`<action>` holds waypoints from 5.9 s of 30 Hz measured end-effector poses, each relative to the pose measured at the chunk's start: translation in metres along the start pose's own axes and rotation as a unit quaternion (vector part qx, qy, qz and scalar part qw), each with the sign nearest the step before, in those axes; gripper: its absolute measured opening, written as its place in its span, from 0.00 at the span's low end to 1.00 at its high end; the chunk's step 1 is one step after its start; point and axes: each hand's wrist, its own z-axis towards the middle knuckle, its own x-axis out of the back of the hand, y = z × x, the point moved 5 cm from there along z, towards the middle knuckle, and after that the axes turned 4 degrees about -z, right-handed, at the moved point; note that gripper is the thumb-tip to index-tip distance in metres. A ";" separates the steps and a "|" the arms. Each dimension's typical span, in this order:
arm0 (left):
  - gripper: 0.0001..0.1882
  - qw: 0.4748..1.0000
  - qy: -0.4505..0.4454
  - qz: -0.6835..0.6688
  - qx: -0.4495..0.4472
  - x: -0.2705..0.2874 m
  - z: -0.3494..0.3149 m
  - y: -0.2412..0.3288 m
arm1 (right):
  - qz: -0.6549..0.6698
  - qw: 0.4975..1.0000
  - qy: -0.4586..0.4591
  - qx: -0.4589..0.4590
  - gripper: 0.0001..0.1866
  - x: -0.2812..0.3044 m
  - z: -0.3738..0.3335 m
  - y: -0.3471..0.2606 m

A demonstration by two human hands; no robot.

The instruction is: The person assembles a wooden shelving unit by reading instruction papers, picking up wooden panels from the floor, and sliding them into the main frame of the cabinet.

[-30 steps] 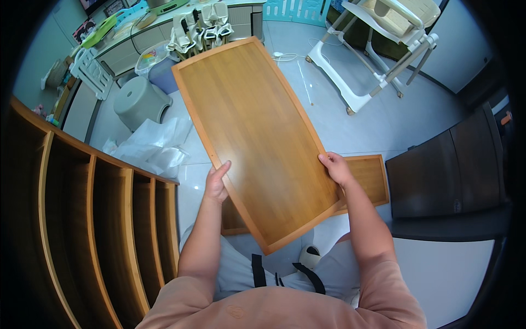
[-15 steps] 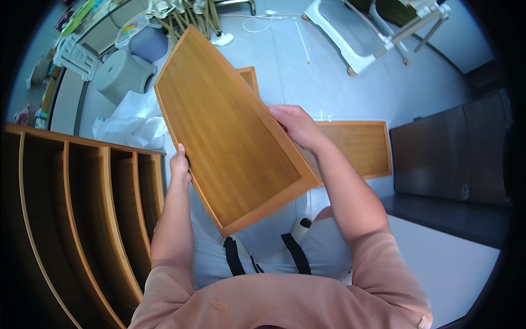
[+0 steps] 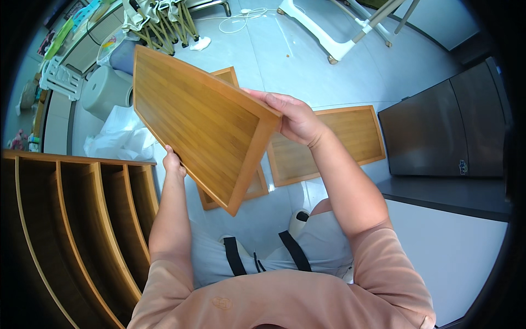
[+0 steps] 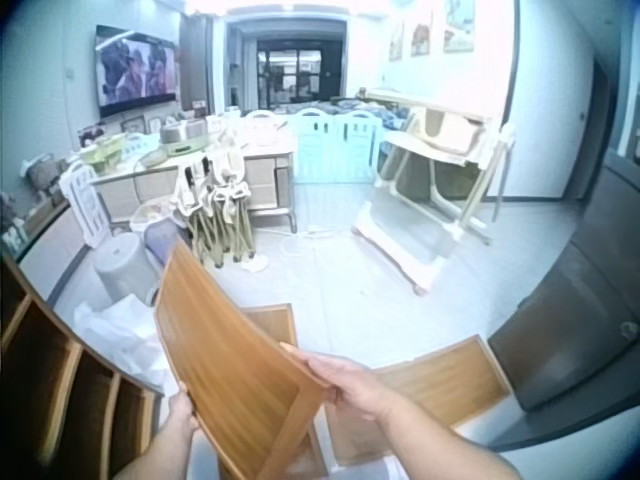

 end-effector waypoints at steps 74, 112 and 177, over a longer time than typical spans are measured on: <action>0.11 0.782 0.077 0.045 -0.617 0.082 -0.296 0.279 | -0.362 0.812 0.078 0.451 0.51 -0.232 0.147 -0.129; 0.21 0.520 0.481 0.167 -0.686 0.323 -0.576 0.275 | -0.025 0.865 -0.471 0.172 0.16 -0.587 0.072 0.005; 0.13 0.698 0.069 -0.029 -0.712 0.131 -0.373 0.408 | -0.046 0.944 -0.209 0.250 0.20 -0.373 0.226 -0.124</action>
